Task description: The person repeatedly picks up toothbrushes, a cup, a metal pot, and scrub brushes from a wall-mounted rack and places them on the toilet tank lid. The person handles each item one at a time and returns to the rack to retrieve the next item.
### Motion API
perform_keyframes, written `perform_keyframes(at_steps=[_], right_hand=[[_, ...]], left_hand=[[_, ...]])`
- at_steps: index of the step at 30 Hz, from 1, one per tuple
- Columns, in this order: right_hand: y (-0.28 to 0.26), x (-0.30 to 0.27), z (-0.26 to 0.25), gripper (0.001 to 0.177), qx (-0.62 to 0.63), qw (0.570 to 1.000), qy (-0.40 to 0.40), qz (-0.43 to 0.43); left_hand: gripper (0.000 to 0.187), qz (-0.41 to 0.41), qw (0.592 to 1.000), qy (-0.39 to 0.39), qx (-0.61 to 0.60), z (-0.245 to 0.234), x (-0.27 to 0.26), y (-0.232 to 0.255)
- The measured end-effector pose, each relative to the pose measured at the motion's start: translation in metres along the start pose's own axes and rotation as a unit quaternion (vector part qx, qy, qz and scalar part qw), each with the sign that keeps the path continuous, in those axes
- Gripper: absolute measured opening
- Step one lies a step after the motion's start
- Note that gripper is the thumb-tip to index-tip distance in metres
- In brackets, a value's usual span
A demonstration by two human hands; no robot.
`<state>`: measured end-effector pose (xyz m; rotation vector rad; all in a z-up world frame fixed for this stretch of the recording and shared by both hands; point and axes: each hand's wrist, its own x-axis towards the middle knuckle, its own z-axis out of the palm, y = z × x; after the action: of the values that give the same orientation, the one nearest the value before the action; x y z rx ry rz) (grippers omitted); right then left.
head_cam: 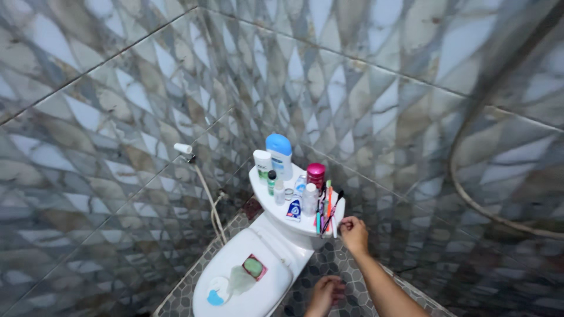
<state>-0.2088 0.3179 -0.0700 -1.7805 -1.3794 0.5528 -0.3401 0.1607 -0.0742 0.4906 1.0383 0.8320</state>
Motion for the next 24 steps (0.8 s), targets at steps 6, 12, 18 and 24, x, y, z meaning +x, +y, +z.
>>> perform_keyframes(at_steps=[6,12,18,24], right_hand=[[0.004,0.001,-0.030,0.015,0.018,0.999,0.036,0.006],[0.025,-0.053,-0.095,0.013,0.135,0.988,-0.012,0.071],[0.081,-0.122,-0.229,0.013,0.287,0.948,0.031,0.137],[0.136,-0.194,-0.377,0.019,0.248,0.937,0.170,0.178]], left_hand=[[0.025,0.004,0.999,-0.039,0.010,0.030,0.000,0.001],[0.028,-0.028,0.995,-0.061,0.078,0.086,0.006,0.001],[0.030,0.004,0.973,-0.212,0.097,0.164,0.011,-0.022],[0.027,-0.037,0.920,-0.325,0.217,0.259,0.004,-0.070]])
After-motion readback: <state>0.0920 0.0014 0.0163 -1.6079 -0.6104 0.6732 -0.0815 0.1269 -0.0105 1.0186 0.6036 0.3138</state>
